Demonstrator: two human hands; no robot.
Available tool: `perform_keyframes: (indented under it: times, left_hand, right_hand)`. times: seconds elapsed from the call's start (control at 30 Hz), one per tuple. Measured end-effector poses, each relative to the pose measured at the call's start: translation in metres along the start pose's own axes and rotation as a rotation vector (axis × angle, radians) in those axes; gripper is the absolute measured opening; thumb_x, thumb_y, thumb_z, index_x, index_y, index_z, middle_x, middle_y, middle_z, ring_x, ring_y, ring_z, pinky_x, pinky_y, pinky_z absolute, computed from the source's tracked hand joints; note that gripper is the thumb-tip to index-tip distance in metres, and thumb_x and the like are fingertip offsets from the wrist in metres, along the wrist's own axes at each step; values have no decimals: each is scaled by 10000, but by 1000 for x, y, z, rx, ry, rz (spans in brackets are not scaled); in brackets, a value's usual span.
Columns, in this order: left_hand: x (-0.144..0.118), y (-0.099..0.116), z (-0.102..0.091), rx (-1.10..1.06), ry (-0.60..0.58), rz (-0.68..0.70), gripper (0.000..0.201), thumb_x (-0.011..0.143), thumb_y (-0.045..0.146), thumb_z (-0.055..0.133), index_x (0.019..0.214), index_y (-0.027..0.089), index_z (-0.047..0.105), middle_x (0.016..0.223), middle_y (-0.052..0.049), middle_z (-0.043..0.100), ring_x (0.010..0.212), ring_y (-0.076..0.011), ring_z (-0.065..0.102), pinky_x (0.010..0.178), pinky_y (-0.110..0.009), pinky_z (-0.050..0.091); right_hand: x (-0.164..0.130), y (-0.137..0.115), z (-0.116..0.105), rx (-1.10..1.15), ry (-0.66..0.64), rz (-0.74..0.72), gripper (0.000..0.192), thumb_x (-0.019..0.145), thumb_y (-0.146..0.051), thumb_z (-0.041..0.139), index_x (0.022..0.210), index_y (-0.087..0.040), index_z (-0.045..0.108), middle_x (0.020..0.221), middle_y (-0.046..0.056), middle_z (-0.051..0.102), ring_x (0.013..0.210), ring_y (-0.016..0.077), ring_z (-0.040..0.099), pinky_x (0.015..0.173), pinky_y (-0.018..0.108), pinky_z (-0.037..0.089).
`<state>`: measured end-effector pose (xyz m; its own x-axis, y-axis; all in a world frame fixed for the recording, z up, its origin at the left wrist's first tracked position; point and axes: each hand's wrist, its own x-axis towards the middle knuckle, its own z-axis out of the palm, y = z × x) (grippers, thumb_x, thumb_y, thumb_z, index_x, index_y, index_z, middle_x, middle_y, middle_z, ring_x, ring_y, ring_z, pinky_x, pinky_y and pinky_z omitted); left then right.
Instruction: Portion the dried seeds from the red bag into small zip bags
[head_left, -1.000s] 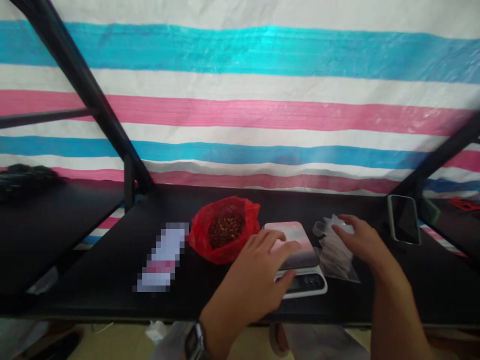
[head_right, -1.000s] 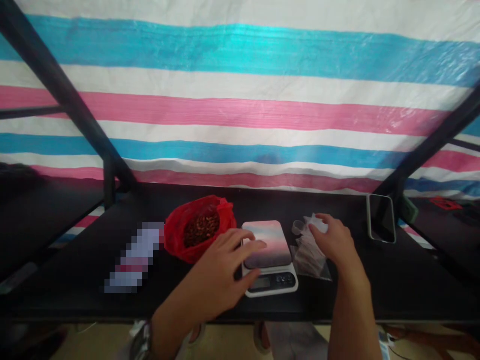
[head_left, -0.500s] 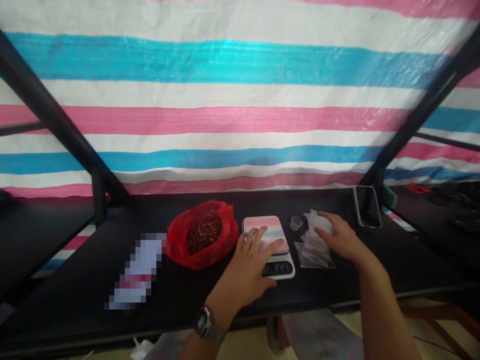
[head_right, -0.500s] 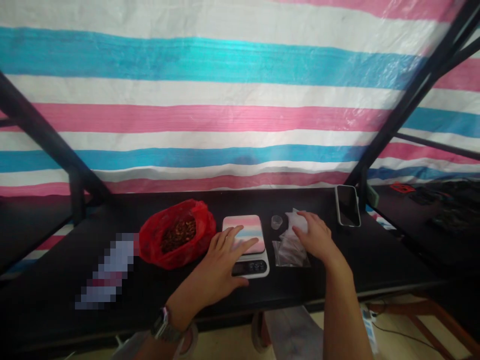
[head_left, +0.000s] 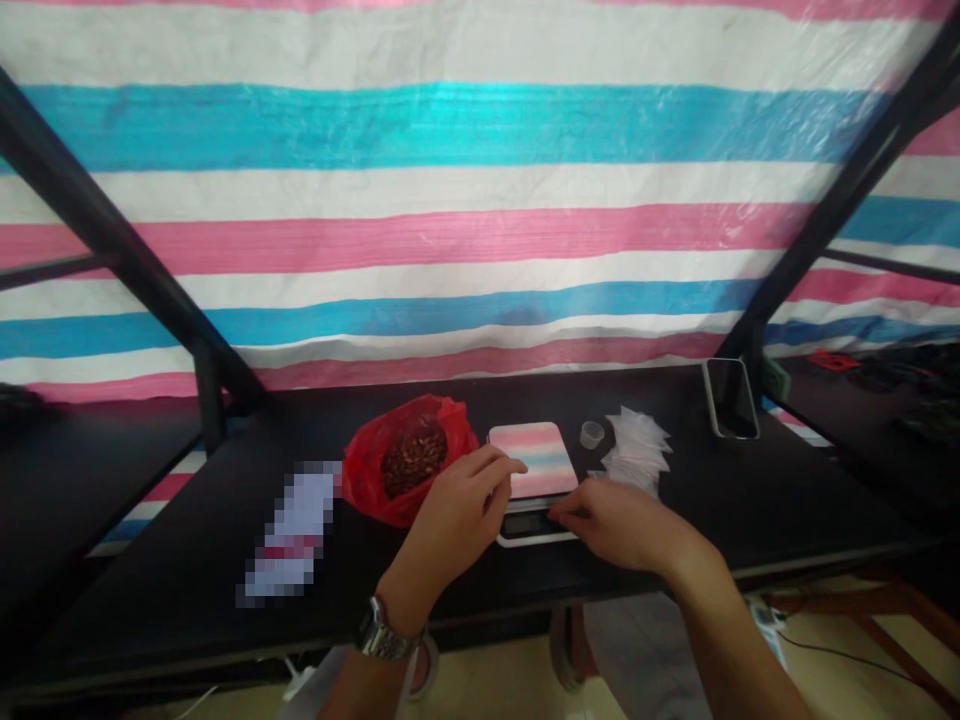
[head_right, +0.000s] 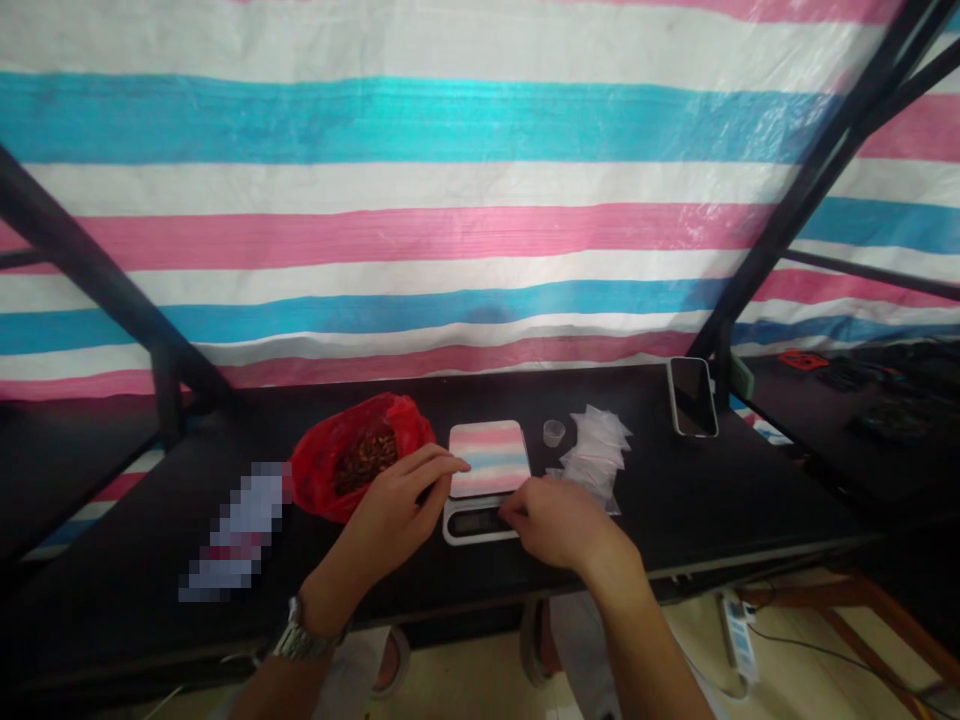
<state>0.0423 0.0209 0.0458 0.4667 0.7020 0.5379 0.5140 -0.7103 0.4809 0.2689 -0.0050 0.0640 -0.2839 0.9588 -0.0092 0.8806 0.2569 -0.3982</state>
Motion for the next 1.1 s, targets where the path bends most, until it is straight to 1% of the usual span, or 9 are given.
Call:
perform_keyframes:
  times: [0.1,0.2,0.37,0.43,0.53,0.63,0.8,0.9,1.1]
  left_hand:
    - [-5,2,1,10,5,30,297,1035,71,516,1109,222,760,1038,-55,775,953,-207,745,883,-343,572]
    - [-11,2,0,31,-25,38,287,1027,64,524,1084,218,759,1022,-58,772,936,-210,744,864,-346,577]
    - [-25,1,-6,54,-35,55,268,1018,58,530,1055,211,747,977,-51,761,897,-202,735,809,-335,578]
    - [-29,0,-6,51,-6,76,257,1018,65,531,1042,208,743,970,-51,763,888,-197,735,793,-324,577]
    - [-35,-2,-5,27,61,91,251,1023,68,524,1038,204,735,956,-54,758,864,-186,729,777,-309,580]
    - [-42,-3,-3,36,137,110,248,1020,63,522,1043,201,727,944,-58,754,846,-183,728,776,-306,589]
    - [-56,-2,-1,105,194,199,257,992,37,516,1045,192,713,927,-65,760,817,-183,731,737,-299,595]
    - [-59,-5,-3,107,233,211,260,982,30,515,1030,196,710,889,-58,751,780,-170,726,715,-280,595]
    - [-60,-17,-5,105,275,190,255,970,27,533,1025,204,707,892,-58,754,777,-162,737,722,-262,604]
  right_hand:
    - [4,2,-6,105,-147,20,298,873,-203,615,772,-323,869,779,6,835,710,201,755,638,252,493]
    - [4,2,-9,186,-167,44,296,870,-226,617,813,-343,883,745,-6,822,698,211,748,643,267,509]
    - [1,8,-3,183,-191,170,375,910,-240,562,1037,-336,901,593,-6,748,531,196,670,595,284,504]
    - [1,15,-1,243,-184,135,366,916,-258,560,1032,-321,902,650,5,779,607,213,711,643,296,538]
    - [1,23,4,342,-192,24,340,924,-296,570,1021,-305,896,912,25,858,852,252,788,796,333,583]
    - [-1,23,17,301,-72,13,356,943,-310,536,1030,-265,878,1004,47,863,874,260,793,801,347,575]
    - [-17,11,37,145,249,46,362,939,-313,506,998,-224,852,794,55,818,665,237,738,660,333,507]
    - [-24,11,44,123,310,27,329,927,-295,518,936,-236,841,817,47,825,673,221,747,658,315,509]
    - [-25,20,55,54,307,28,353,953,-312,502,954,-265,851,974,36,855,699,213,757,657,315,504]
